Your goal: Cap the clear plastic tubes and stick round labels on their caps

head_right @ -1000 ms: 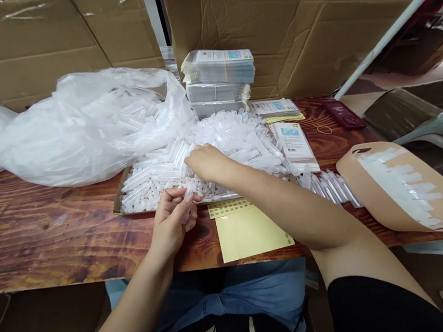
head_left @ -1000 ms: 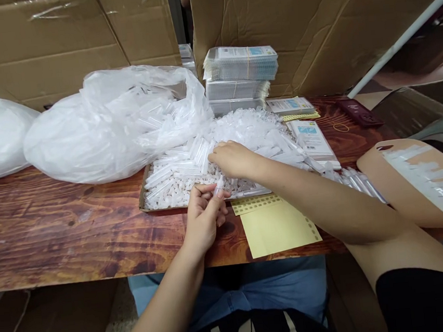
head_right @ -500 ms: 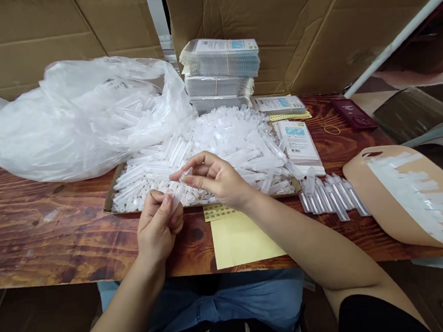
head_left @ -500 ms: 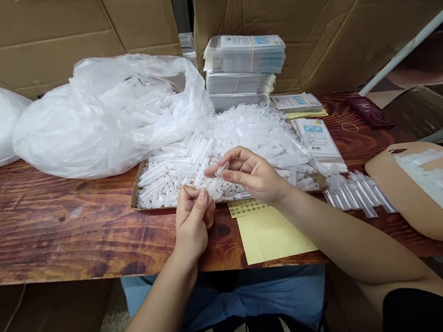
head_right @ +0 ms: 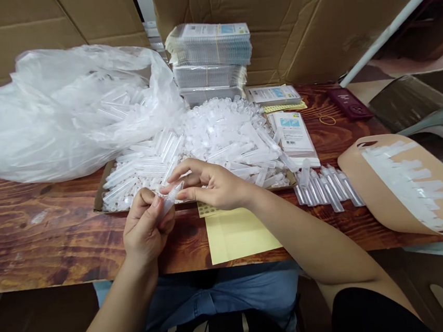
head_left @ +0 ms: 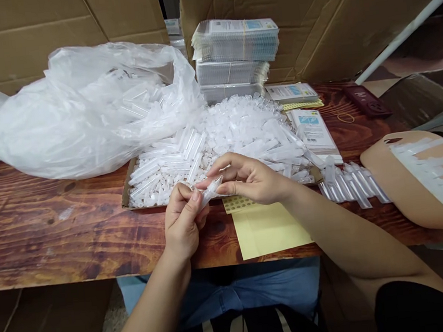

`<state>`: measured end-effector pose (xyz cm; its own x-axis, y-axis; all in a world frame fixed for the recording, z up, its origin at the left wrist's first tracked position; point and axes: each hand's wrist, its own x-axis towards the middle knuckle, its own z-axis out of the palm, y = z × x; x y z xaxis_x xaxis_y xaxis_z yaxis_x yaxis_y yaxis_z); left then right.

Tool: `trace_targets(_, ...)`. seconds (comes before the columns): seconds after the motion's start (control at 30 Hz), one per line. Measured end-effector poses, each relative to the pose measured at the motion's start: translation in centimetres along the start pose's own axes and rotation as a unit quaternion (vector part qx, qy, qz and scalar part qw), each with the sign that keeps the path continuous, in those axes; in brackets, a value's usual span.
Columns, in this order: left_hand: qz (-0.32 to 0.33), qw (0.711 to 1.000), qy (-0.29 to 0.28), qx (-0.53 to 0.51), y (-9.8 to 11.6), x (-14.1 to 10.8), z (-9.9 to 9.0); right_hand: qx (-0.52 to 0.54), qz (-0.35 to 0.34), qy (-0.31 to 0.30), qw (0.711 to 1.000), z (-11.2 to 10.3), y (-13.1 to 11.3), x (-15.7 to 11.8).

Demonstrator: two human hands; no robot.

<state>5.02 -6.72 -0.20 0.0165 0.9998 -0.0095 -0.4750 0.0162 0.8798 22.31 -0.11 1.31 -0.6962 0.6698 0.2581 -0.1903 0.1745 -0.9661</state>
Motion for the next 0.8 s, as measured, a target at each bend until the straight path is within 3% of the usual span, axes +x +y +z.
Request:
trace_targets(0.07,-0.004,1.0,-0.005,0.004,-0.1,0.0,-0.1,-0.107,0.001,0.013,0.994,-0.1,-0.5,-0.2)
trace_targets(0.2,-0.012,1.0,-0.016,0.022,-0.2,-0.1,0.1,-0.333,0.024,0.017,0.942,-0.5,-1.8,-0.7)
trace_targets(0.37,-0.03,0.999,-0.016,0.019,0.0,-0.1,0.4,-0.277,-0.081,0.032,0.957,-0.2,-2.4,-0.8)
trace_targets(0.47,-0.047,0.999,-0.016,0.006,0.0,0.0,0.2,-0.24,-0.031,0.072,0.968,0.2,-2.2,-0.9)
trace_targets(0.53,-0.065,0.998,-0.018,-0.012,0.1,0.1,0.1,-0.228,-0.002,0.062,0.972,0.3,-2.3,-1.0)
trace_targets(0.8,-0.104,0.992,-0.051,-0.047,0.0,-0.1,-0.2,-0.31,-0.016,0.025,0.95,0.8,-2.4,-1.2)
